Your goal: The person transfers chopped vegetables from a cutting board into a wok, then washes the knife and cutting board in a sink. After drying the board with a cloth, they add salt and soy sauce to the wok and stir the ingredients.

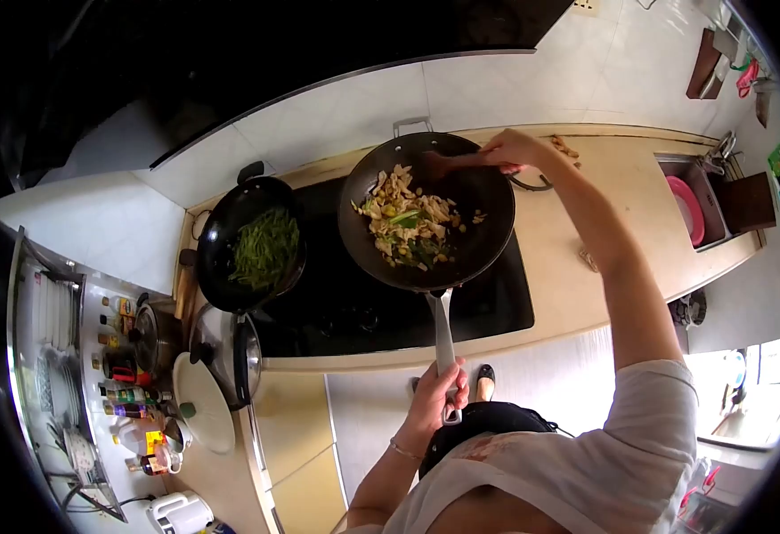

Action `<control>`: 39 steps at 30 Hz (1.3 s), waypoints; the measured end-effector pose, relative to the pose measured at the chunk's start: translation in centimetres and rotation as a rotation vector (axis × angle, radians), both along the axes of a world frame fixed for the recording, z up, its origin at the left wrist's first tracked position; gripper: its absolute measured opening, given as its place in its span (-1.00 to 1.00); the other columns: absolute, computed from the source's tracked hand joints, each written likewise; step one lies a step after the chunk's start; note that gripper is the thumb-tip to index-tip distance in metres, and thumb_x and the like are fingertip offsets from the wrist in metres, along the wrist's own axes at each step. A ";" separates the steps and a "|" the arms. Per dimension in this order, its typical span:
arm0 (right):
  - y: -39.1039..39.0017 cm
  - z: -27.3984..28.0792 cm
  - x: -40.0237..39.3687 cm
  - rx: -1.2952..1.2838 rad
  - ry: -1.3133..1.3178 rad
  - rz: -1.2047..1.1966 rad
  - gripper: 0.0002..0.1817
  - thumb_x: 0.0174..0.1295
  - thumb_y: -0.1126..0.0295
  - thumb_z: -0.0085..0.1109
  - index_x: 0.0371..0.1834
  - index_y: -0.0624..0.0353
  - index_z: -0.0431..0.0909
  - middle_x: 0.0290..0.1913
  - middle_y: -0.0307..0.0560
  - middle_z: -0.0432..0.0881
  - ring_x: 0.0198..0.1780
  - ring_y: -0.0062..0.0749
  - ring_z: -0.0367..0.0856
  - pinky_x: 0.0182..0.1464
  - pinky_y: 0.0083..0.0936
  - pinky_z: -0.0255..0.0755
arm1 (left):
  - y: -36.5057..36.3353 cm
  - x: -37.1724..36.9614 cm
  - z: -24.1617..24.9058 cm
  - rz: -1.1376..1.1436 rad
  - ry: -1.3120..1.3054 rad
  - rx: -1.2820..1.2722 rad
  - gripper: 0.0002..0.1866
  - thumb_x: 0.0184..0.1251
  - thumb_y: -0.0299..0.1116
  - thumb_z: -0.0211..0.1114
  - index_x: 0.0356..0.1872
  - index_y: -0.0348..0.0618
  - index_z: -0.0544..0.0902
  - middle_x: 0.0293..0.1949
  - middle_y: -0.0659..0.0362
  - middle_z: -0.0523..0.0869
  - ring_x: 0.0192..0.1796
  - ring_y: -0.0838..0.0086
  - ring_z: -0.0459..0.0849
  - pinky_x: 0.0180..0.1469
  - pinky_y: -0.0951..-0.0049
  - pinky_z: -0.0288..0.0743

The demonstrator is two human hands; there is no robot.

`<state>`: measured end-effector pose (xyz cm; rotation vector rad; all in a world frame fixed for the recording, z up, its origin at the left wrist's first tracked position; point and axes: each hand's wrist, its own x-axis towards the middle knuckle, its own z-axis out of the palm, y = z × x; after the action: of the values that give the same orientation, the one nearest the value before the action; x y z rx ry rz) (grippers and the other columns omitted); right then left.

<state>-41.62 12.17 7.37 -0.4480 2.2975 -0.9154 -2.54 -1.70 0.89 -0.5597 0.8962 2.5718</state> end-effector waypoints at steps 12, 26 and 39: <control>-2.0 -0.6 13.5 0.132 0.567 0.441 -0.59 0.03 0.40 -0.02 -0.03 -0.32 0.47 -0.14 -0.13 0.56 -0.18 -0.27 0.53 -0.17 -0.39 0.39 | 0.0 -0.1 0.0 -0.003 0.031 -0.035 -0.77 0.26 -0.24 0.05 -0.20 -0.16 0.37 -0.54 0.26 0.40 -0.62 0.62 0.37 -0.63 0.64 0.23; -1.2 1.3 19.8 0.429 0.683 0.341 -0.75 0.14 0.27 -0.08 -0.14 -0.12 0.54 -0.46 0.01 0.57 -0.38 -0.13 0.54 -0.30 -0.32 0.38 | 0.1 -0.4 -1.0 -0.006 0.063 0.002 -0.79 0.25 -0.23 0.07 -0.23 -0.13 0.39 -0.57 0.26 0.42 -0.63 0.61 0.37 -0.63 0.63 0.23; -5.2 -1.8 15.7 0.426 0.692 0.109 -0.57 0.16 0.28 -0.13 0.14 -0.40 0.27 -0.41 0.05 0.55 -0.35 -0.14 0.55 -0.31 -0.32 0.40 | 0.2 -0.5 -0.6 0.007 0.053 0.028 -0.78 0.24 -0.22 0.09 -0.25 -0.13 0.39 -0.57 0.25 0.41 -0.64 0.60 0.37 -0.64 0.62 0.23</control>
<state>-25.95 6.98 5.59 -0.7769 2.9455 -0.1966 -3.01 -1.48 0.27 -0.4889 0.8753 2.6125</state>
